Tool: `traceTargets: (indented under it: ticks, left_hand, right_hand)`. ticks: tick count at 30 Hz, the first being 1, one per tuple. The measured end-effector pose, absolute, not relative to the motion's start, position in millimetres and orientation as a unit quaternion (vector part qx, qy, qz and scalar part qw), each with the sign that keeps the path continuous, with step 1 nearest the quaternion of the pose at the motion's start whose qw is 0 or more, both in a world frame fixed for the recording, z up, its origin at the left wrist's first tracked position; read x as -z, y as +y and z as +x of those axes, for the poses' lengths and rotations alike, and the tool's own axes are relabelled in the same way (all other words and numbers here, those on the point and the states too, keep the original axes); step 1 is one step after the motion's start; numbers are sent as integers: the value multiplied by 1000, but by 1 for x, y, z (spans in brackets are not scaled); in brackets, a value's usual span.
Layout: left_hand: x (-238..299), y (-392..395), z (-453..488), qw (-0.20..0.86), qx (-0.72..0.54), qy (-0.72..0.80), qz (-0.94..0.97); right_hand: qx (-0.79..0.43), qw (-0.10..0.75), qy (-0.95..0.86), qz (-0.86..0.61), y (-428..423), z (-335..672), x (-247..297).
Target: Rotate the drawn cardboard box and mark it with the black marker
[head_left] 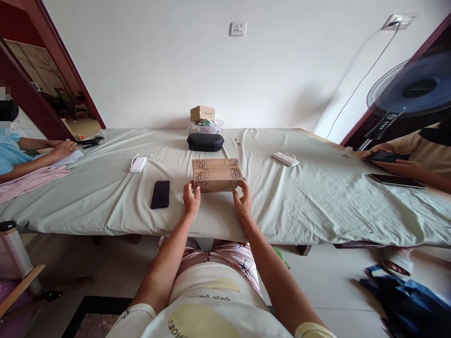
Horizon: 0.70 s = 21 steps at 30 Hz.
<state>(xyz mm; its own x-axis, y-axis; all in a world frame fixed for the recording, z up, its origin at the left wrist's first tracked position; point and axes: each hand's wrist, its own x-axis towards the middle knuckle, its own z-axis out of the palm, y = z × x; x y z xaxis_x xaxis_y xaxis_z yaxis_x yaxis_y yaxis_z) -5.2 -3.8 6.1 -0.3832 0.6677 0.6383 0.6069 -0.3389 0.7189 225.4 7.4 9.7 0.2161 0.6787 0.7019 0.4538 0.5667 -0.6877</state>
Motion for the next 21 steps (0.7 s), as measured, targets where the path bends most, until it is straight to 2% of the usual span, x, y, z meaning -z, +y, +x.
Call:
traceTargets:
  ticks: [4, 9, 16, 21]
  left_hand:
    - [-3, -1, -5, 66, -520, 647, 554]
    - [-4, -2, -2, 70, -468, 673, 569]
    - [-6, -3, -1, 54, -434, 691, 575]
    - [-3, -2, 5, 49, -490, 636, 594]
  right_hand:
    - [-156, 583, -642, -473, 20, 227, 4]
    - [-144, 557, -647, -500, 27, 229, 12]
    - [-95, 518, -663, -532, 20, 229, 8]
    - [-76, 495, -667, -552, 14, 221, 3]
